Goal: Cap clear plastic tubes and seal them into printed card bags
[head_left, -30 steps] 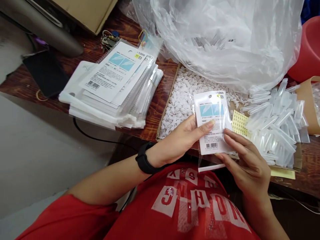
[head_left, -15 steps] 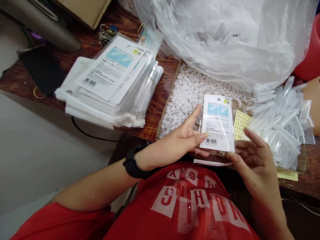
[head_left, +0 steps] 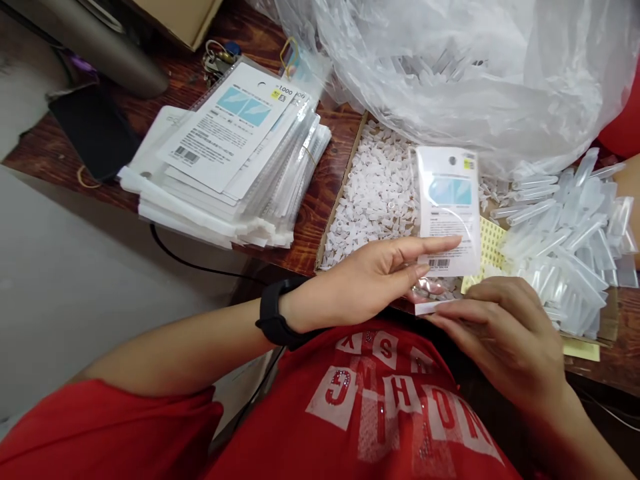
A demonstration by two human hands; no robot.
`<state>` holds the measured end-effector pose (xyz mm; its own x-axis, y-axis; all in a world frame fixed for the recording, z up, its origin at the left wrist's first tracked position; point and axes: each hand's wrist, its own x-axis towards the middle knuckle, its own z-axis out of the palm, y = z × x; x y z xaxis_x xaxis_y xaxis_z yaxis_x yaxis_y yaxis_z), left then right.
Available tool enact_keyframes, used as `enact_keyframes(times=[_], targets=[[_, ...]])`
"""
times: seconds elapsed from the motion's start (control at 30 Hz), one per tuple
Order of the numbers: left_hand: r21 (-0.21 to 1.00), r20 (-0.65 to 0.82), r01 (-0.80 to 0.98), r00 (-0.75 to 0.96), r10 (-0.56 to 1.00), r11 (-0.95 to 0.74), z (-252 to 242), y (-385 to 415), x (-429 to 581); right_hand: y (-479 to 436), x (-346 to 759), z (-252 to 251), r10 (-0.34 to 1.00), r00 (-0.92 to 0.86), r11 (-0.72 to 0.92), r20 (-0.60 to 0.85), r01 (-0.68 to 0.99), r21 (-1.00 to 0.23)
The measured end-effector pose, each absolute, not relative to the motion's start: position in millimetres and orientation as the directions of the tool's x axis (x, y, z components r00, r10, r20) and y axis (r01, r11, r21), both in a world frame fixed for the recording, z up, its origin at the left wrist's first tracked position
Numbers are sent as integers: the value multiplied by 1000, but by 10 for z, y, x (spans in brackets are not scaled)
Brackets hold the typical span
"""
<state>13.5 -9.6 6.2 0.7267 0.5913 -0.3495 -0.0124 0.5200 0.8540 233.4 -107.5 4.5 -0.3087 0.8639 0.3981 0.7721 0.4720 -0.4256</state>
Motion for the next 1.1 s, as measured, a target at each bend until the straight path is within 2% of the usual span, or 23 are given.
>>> enact_keyframes(times=[0.1, 0.17, 0.27, 0.4, 0.53, 0.6, 0.63, 0.73, 0.8, 0.83, 0.9, 0.93, 0.97, 1.0, 1.1], targets=[[900, -289, -3, 744, 603, 435, 117, -104, 177, -956, 2275, 116, 810, -461, 573, 363, 754, -321], [887, -307, 4, 752, 583, 462, 148, -101, 199, -892, 2270, 160, 802, -507, 587, 315, 766, -262], [810, -386, -5, 748, 539, 587, 186, -75, 237, -826, 2283, 249, 768, -583, 634, 266, 752, -181], [645, -536, -32, 693, 482, 764, 241, -24, 291, -787, 2264, 373, 695, -668, 702, 266, 710, -53], [594, -571, -36, 685, 453, 803, 235, -16, 310, -799, 2216, 392, 647, -711, 733, 274, 679, 33], [614, -558, -39, 684, 469, 788, 185, -15, 311, -825, 2195, 379, 664, -700, 732, 262, 681, -37], [630, -561, -35, 671, 486, 775, 154, -9, 311, -846, 2189, 378, 679, -691, 728, 248, 676, -112], [690, -580, -14, 587, 565, 724, 69, 39, 297, -935, 2233, 427, 714, -674, 670, 191, 578, -466], [730, -568, -3, 555, 608, 684, 32, 83, 266, -994, 2385, 497, 753, -640, 542, 151, 475, -694], [749, -553, 6, 555, 621, 662, 20, 103, 244, -1003, 2520, 536, 794, -588, 475, 152, 444, -760], [784, -529, 40, 565, 633, 620, 6, 130, 196, -936, 2924, 603, 906, -359, 386, 224, 483, -786], [794, -525, 58, 566, 636, 605, 2, 136, 175, -842, 3184, 627, 925, -167, 374, 341, 554, -744], [801, -524, 73, 566, 636, 594, 1, 137, 159, -703, 3471, 643, 890, 34, 321, 455, 662, -677], [802, -525, 85, 572, 630, 591, 2, 134, 148, -522, 3770, 653, 826, 149, 295, 544, 708, -642], [797, -516, 103, 629, 581, 596, 18, 108, 147, 166, 4613, 669, 715, 244, 243, 655, 792, -561]])
